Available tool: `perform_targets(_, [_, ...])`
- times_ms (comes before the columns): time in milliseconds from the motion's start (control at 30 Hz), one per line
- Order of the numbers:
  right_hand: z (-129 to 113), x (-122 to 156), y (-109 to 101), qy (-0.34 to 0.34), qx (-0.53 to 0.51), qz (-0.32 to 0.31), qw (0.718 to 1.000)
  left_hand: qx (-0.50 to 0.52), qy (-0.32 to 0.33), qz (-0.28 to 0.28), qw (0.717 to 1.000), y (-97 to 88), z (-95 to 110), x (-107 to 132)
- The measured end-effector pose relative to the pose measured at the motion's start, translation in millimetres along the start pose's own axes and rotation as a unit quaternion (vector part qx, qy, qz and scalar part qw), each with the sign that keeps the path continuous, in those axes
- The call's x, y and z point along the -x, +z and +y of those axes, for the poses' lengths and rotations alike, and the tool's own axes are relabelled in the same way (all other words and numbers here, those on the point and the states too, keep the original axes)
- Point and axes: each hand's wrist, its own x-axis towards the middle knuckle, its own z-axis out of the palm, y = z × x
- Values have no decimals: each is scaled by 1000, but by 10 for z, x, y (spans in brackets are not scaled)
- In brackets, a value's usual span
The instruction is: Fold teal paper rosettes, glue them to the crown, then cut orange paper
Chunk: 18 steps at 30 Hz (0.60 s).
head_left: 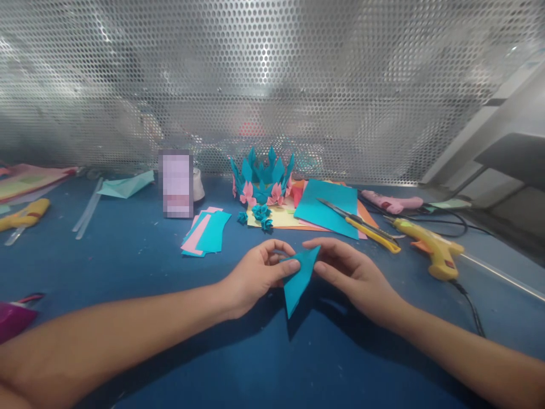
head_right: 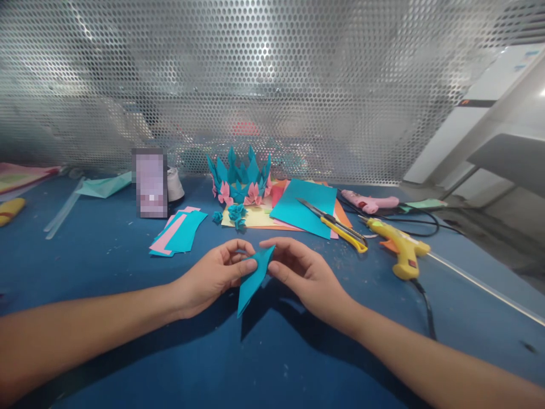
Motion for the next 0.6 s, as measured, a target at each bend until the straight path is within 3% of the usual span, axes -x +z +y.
perform_targets(267, [25, 3, 1, 13, 13, 35, 999, -46, 8, 9, 999, 3, -12, 14])
perform_targets(433, [53, 2, 21, -27, 114, 77, 990, -73, 35, 21, 996, 25, -12, 23])
perform_targets(600, [26, 37, 33, -101, 245, 114, 957, -80, 7, 27, 996, 55, 9, 53])
